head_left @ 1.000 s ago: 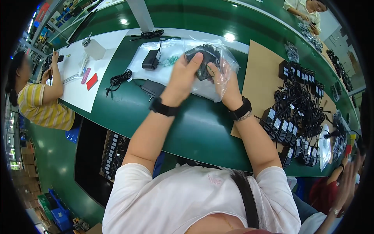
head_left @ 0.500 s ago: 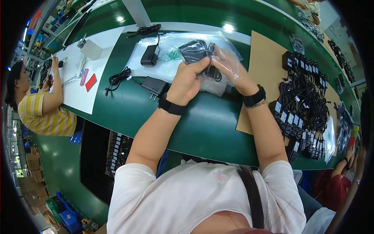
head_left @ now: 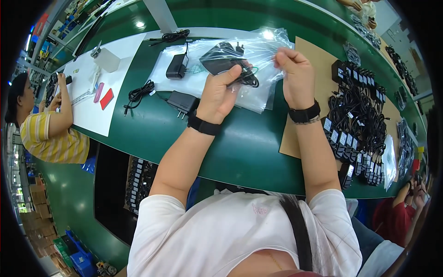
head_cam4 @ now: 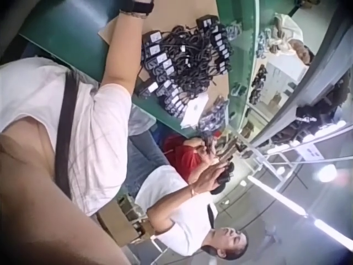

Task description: The person packages power adapters by hand, picking up an adapter, folding its cord, and sliding it into a plastic bag. The bagged item is then set aside on a cardboard sheet, and the process is repeated.

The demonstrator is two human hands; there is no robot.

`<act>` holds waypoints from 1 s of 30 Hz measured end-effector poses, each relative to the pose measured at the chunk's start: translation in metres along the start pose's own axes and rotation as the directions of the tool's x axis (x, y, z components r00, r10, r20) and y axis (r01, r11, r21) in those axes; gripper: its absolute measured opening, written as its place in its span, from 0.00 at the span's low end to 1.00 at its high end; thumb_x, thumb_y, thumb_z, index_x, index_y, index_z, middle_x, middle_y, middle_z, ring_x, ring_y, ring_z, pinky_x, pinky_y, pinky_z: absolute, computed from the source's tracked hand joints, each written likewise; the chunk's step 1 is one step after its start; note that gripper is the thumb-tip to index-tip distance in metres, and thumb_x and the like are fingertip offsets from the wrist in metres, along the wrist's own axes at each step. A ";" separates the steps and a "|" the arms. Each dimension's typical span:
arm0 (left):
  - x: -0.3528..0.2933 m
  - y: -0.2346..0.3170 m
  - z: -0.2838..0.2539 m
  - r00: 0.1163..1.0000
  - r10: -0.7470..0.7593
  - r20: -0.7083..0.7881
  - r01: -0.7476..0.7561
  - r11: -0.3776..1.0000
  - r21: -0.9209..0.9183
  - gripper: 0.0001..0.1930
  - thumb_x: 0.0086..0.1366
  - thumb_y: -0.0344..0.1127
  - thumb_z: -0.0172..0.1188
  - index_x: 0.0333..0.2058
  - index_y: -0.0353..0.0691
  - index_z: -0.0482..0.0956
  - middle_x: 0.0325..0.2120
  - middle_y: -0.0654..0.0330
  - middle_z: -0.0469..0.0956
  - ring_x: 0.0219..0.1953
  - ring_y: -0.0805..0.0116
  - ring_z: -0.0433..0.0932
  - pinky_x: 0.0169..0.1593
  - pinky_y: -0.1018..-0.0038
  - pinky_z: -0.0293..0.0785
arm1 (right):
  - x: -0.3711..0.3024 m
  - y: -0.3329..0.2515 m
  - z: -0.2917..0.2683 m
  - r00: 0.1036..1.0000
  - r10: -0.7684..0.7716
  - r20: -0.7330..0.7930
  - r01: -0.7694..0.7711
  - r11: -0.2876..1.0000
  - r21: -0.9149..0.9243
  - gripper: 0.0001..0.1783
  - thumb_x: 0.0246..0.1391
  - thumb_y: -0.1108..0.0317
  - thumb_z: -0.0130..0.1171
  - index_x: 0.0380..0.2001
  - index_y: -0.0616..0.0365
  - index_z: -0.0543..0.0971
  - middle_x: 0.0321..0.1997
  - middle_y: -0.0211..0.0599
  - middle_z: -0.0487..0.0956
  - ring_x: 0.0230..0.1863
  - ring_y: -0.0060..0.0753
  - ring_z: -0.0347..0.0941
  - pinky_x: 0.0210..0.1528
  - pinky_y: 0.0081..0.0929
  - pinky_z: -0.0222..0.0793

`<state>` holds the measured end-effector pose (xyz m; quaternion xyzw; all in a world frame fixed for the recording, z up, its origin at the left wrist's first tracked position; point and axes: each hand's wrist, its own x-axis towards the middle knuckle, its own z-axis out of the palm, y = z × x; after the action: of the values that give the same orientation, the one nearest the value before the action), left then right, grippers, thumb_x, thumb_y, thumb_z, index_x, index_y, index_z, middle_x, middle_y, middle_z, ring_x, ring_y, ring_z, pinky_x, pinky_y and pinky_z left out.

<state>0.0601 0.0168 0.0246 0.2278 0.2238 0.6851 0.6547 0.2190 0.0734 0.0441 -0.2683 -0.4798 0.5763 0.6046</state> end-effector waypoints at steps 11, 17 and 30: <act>-0.011 -0.011 0.011 0.991 0.118 0.062 -0.121 0.991 0.052 0.19 0.51 0.31 0.64 0.43 0.41 0.71 0.38 0.65 0.74 0.43 0.72 0.70 0.48 0.75 0.64 | -0.034 0.003 0.032 0.864 0.403 0.302 -0.474 0.854 0.215 0.31 0.57 0.49 0.46 0.56 0.59 0.61 0.54 0.38 0.66 0.53 0.32 0.63 0.51 0.37 0.63; -0.008 -0.023 0.011 0.987 0.150 0.062 -0.160 0.961 0.227 0.24 0.50 0.30 0.66 0.47 0.40 0.68 0.41 0.64 0.72 0.44 0.74 0.69 0.49 0.76 0.64 | -0.028 0.006 0.028 0.987 0.160 0.023 -0.159 0.986 -0.044 0.17 0.59 0.62 0.46 0.43 0.65 0.73 0.40 0.35 0.75 0.41 0.25 0.71 0.43 0.23 0.66; -0.012 -0.002 0.016 0.913 0.402 -0.071 -0.227 0.645 0.730 0.14 0.59 0.37 0.57 0.20 0.31 0.75 0.17 0.62 0.74 0.23 0.80 0.67 0.25 0.81 0.63 | -0.035 0.007 0.021 0.982 0.183 0.055 -0.165 0.957 -0.238 0.12 0.54 0.68 0.52 0.35 0.66 0.77 0.32 0.31 0.77 0.34 0.18 0.69 0.36 0.19 0.66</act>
<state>0.0723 0.0053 0.0359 0.4169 0.4988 0.6711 0.3564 0.2012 0.0366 0.0365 -0.3562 -0.5410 0.5770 0.4975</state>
